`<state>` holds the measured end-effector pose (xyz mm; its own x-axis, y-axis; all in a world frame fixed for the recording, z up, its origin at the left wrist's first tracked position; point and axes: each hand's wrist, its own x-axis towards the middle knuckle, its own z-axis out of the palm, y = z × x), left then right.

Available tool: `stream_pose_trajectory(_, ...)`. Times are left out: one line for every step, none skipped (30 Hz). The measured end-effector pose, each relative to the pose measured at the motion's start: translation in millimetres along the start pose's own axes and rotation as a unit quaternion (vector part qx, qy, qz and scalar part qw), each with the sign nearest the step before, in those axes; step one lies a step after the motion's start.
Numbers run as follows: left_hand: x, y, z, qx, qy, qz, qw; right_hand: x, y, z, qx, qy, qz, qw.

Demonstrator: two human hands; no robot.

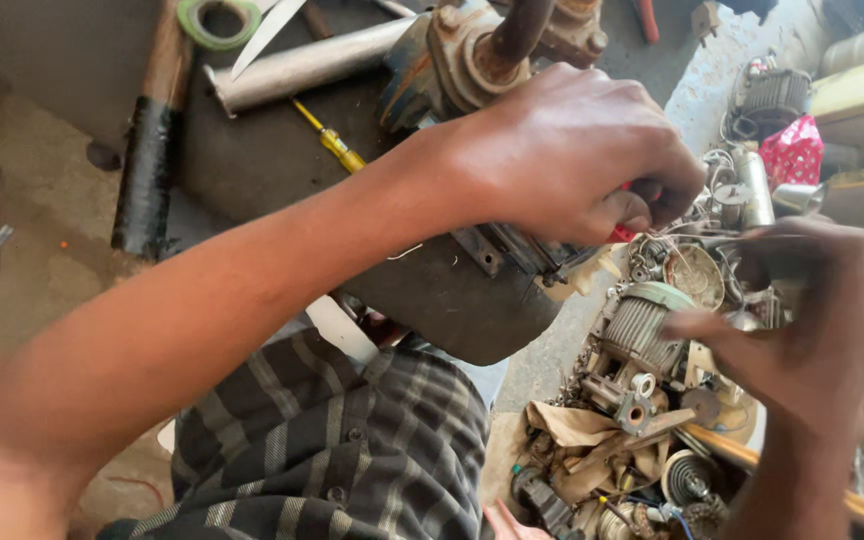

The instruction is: The person works on a small electric motor mounted on a workbench, using pliers to strip and adjust copper wires inside a red junction box. They repeatedly pull, twist, and trim the wires while holding the motor steady.

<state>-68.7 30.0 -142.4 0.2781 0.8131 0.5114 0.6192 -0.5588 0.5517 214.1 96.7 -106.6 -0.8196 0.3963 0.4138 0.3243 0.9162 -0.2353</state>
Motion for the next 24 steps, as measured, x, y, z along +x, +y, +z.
stream_pose_trajectory(0,2,-2,-0.004,-0.011,-0.015,1.000,14,-2,-4,-0.103,-0.056,-0.084,0.990)
stream_pose_trajectory(1,3,-3,-0.009,-0.021,-0.030,0.999,26,-4,-4,-0.136,-0.066,-0.115,0.982)
stream_pose_trajectory(1,5,-4,-0.015,-0.030,-0.044,0.998,37,-7,-4,-0.169,-0.075,-0.146,0.972)
stream_pose_trajectory(0,6,-5,-0.016,-0.040,-0.060,0.997,46,-11,-4,-0.203,-0.082,-0.176,0.960)
stream_pose_trajectory(0,7,-6,-0.017,-0.051,-0.076,0.996,55,-14,-4,-0.202,-0.102,-0.177,0.958)
stream_pose_trajectory(0,8,-7,-0.018,-0.061,-0.091,0.994,63,-16,-6,-0.201,-0.123,-0.179,0.955)
stream_pose_trajectory(0,9,-7,-0.009,-0.048,-0.083,0.995,68,-19,-6,-0.200,-0.142,-0.181,0.953)
stream_pose_trajectory(1,10,-7,0.000,-0.036,-0.075,0.997,72,-21,-5,-0.204,-0.145,-0.189,0.950)
stream_pose_trajectory(2,10,-7,0.008,-0.024,-0.068,0.997,74,-24,-5,-0.208,-0.148,-0.196,0.947)
stream_pose_trajectory(2,10,-8,0.010,-0.027,-0.065,0.997,76,-25,-4,-0.209,-0.146,-0.203,0.945)
stream_pose_trajectory(2,10,-8,0.012,-0.029,-0.061,0.998,77,-27,-3,-0.210,-0.144,-0.210,0.944)
stream_pose_trajectory(3,10,-8,0.012,-0.032,-0.056,0.998,77,-28,-5,-0.208,-0.139,-0.215,0.944)
stream_pose_trajectory(3,10,-8,0.007,-0.032,-0.058,0.998,77,-30,-5,-0.206,-0.132,-0.221,0.944)
stream_pose_trajectory(4,10,-9,0.002,-0.032,-0.059,0.998,77,-30,-7,-0.205,-0.124,-0.226,0.944)
stream_pose_trajectory(4,9,-9,-0.004,-0.033,-0.059,0.998,76,-31,-7,-0.200,-0.115,-0.232,0.945)
stream_pose_trajectory(5,10,-9,-0.009,-0.027,-0.047,0.998,75,-31,-8,-0.196,-0.105,-0.236,0.946)
stream_pose_trajectory(5,10,-9,-0.014,-0.021,-0.035,0.999,74,-30,-9,-0.200,-0.106,-0.231,0.946)
stream_pose_trajectory(5,10,-8,-0.019,-0.017,-0.024,0.999,72,-30,-8,-0.204,-0.108,-0.226,0.946)
stream_pose_trajectory(5,10,-8,-0.017,-0.018,-0.020,1.000,70,-29,-8,-0.205,-0.107,-0.224,0.947)
stream_pose_trajectory(6,11,-7,-0.015,-0.018,-0.016,1.000,68,-27,-7,-0.206,-0.106,-0.222,0.947)
stream_pose_trajectory(6,11,-7,-0.012,-0.018,-0.012,1.000,66,-25,-7,-0.204,-0.103,-0.226,0.947)
stream_pose_trajectory(6,12,-7,-0.014,-0.022,-0.016,1.000,63,-23,-8,-0.202,-0.099,-0.230,0.947)
stream_pose_trajectory(6,13,-7,-0.015,-0.024,-0.020,0.999,60,-21,-9,-0.202,-0.093,-0.231,0.947)
stream_pose_trajectory(6,13,-7,-0.016,-0.026,-0.024,0.999,58,-18,-10,-0.201,-0.087,-0.234,0.947)
